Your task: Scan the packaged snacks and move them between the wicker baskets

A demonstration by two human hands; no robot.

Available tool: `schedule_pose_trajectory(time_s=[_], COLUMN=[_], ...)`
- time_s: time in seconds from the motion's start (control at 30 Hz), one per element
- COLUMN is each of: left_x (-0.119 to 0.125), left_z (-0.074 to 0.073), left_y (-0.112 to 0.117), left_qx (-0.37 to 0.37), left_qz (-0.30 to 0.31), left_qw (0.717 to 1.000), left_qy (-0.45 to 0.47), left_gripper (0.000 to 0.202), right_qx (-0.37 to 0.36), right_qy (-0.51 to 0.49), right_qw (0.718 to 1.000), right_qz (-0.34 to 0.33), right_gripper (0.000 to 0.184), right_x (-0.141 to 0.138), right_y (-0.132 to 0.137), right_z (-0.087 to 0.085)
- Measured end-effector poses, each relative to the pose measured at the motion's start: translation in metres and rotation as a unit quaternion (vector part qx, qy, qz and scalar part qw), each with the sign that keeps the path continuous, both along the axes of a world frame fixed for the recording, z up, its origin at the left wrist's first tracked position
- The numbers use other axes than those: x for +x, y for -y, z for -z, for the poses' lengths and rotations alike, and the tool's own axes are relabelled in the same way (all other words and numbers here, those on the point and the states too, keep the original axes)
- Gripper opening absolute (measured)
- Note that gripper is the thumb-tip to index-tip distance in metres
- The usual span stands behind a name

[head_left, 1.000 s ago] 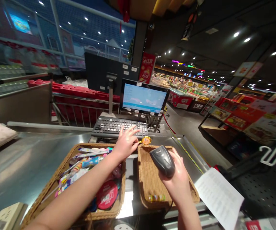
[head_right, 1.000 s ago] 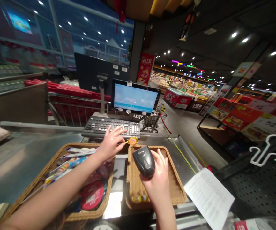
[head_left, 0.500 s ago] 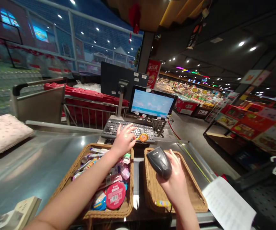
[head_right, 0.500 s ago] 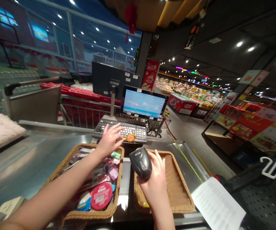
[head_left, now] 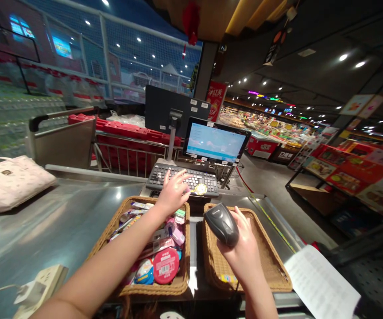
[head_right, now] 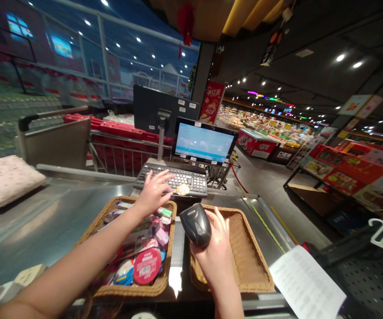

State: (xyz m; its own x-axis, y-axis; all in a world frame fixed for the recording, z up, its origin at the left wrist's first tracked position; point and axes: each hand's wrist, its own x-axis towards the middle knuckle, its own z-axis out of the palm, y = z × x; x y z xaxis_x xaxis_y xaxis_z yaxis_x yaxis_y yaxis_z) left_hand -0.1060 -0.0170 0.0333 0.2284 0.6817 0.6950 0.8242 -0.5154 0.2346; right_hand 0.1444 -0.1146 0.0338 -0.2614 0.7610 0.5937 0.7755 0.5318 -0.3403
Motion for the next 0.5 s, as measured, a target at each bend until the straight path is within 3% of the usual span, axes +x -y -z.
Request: schedule_pose_trajectory(time_s=[0.23,0.5], left_x=[-0.009,-0.033], left_z=[0.003,0.020], left_y=[0.008,0.020], left_qx=[-0.025,-0.059], left_qz=[-0.010,-0.018], left_qw=[0.999,0.998], left_qy=[-0.019,-0.030], left_gripper=[0.015,0.014], right_qx=[-0.009,-0.036], right_qy=[-0.008,-0.015], right_qw=[1.000,0.999], right_qz=[-0.002,-0.017], right_gripper=[0.047,0.043], right_x=[-0.003,-0.012], right_y=[-0.001,-0.002], right_z=[0.003,0.007])
